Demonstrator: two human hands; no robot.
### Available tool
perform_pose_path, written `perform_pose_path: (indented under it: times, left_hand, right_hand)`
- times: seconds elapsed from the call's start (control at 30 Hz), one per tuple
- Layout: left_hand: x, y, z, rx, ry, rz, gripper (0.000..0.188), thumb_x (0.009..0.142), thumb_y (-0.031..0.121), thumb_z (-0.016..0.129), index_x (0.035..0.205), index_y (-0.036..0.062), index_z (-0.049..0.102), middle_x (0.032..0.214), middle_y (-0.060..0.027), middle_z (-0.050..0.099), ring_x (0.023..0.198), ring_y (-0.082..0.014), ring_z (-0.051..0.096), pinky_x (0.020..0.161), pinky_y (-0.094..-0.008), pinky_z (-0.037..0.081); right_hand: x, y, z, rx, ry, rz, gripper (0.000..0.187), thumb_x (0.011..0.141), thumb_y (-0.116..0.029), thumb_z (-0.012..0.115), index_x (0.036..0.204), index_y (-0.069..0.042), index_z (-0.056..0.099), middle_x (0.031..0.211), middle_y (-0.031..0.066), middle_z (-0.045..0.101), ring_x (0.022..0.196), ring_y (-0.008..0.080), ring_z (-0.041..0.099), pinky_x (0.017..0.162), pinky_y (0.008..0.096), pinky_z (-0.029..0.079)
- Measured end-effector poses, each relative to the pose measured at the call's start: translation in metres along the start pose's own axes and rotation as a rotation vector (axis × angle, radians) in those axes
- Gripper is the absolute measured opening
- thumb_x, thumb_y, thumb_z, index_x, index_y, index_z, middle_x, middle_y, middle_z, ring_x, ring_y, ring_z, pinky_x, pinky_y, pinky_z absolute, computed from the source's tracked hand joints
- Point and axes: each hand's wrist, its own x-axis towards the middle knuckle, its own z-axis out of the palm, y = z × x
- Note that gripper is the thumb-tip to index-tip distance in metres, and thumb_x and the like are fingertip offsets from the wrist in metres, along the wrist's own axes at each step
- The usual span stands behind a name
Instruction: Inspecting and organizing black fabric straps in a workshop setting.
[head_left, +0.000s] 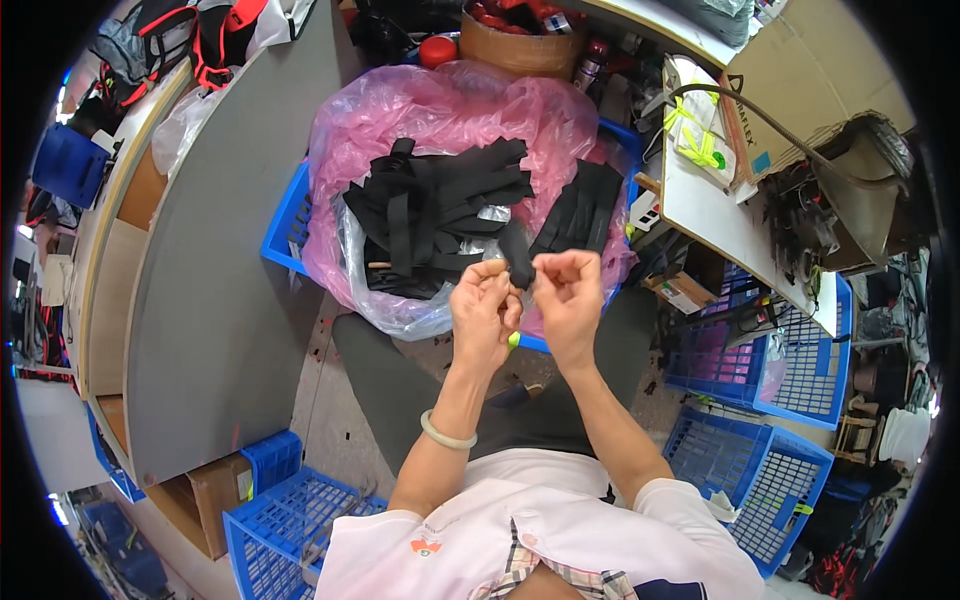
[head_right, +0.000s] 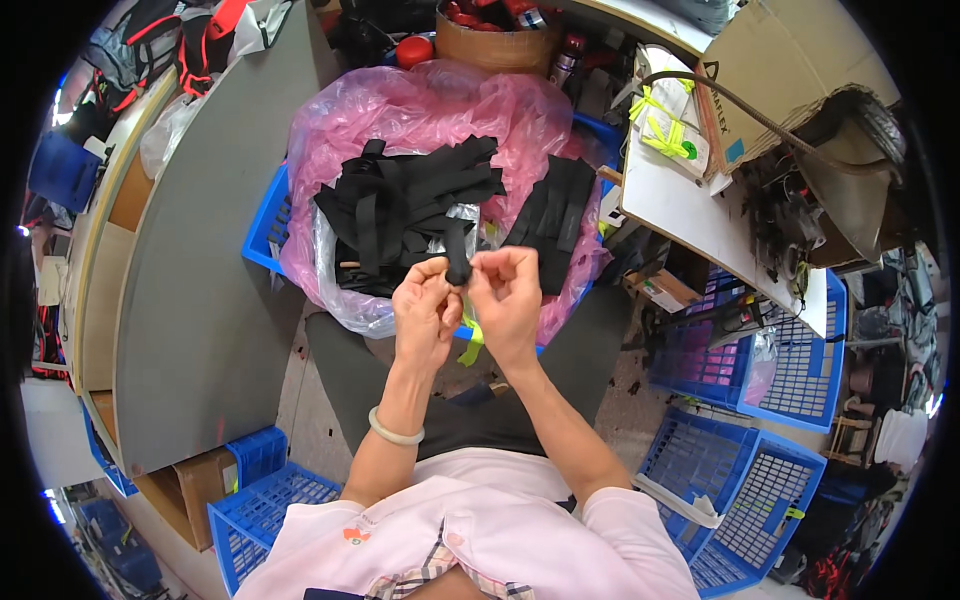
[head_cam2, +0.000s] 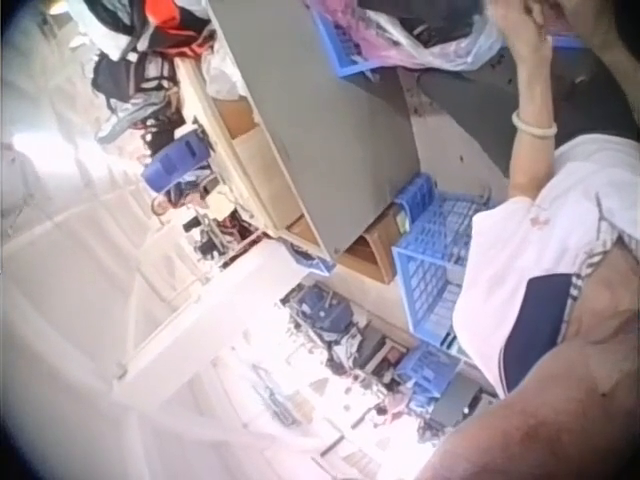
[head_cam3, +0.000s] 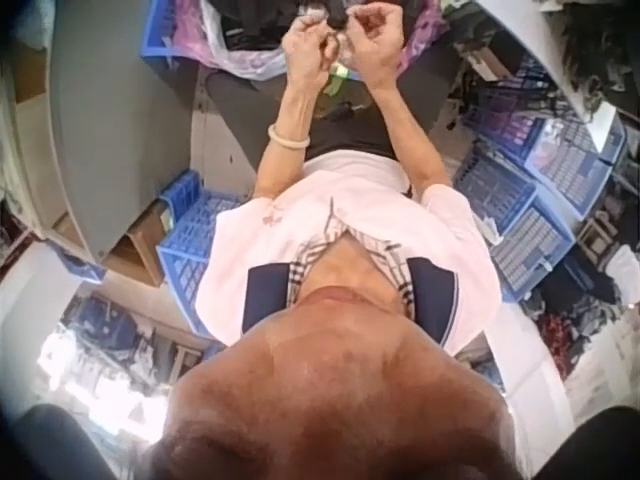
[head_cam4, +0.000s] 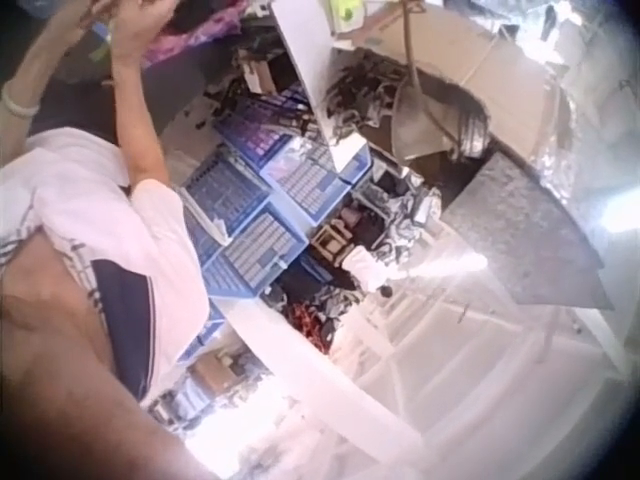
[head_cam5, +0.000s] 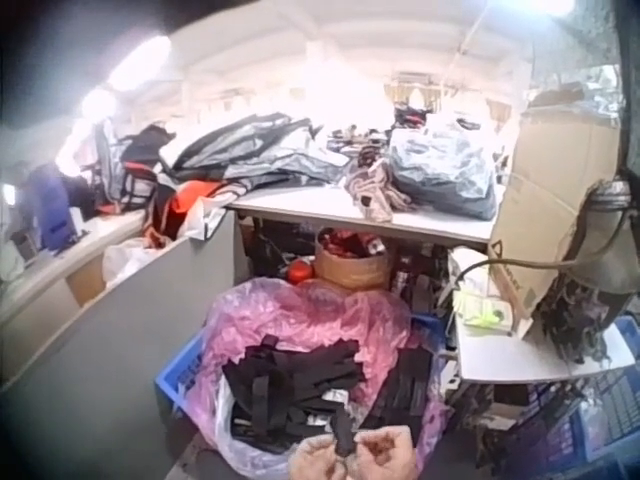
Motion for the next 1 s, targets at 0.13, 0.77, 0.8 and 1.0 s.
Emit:
perform_pose_path:
  times: [0.13, 0.77, 0.8, 1.0]
  left_hand:
    - [-0.012, 0.006, 0.010, 0.090, -0.003, 0.137, 0.017, 0.091, 0.006, 0.051, 0.105, -0.0025, 0.049, 0.076, -0.0094, 0.056, 0.048, -0.0094, 0.051, 0.035, -0.0174, 0.034]
    - [-0.016, 0.013, -0.014, 0.466, 0.079, 0.254, 0.006, 0.090, 0.008, 0.055, 0.090, 0.0024, 0.056, 0.070, 0.0025, 0.052, 0.055, -0.0024, 0.044, 0.048, -0.0155, 0.034]
    - [-0.018, 0.016, -0.011, 0.397, 0.054, 0.213, 0.005, 0.089, 0.007, 0.055, 0.089, 0.0026, 0.056, 0.070, 0.0032, 0.052, 0.055, -0.0020, 0.042, 0.048, -0.0153, 0.033]
    - [-0.020, 0.033, 0.001, 0.056, -0.053, 0.076, 0.007, 0.090, 0.010, 0.055, 0.089, 0.0032, 0.057, 0.075, 0.0015, 0.053, 0.056, -0.0033, 0.040, 0.049, -0.0170, 0.030]
  right_hand:
    - [0.019, -0.016, 0.013, 0.118, -0.100, 0.091, 0.025, 0.078, 0.010, 0.056, 0.095, -0.002, 0.043, 0.088, 0.0056, 0.056, 0.076, 0.0073, 0.055, 0.065, 0.0196, 0.046]
    - [0.000, 0.000, 0.006, -0.149, -0.164, 0.221, 0.037, 0.075, 0.006, 0.060, 0.109, 0.001, 0.045, 0.083, 0.0078, 0.061, 0.071, 0.0101, 0.059, 0.064, 0.0238, 0.048]
    - [-0.001, 0.000, 0.008, -0.307, -0.156, 0.123, 0.038, 0.075, 0.006, 0.059, 0.110, 0.001, 0.045, 0.083, 0.0081, 0.062, 0.071, 0.0113, 0.060, 0.064, 0.0246, 0.048]
    - [-0.003, 0.016, -0.008, -0.078, -0.010, 0.065, 0.029, 0.079, 0.007, 0.058, 0.106, 0.000, 0.049, 0.087, 0.0074, 0.063, 0.076, 0.0112, 0.060, 0.068, 0.0240, 0.048]
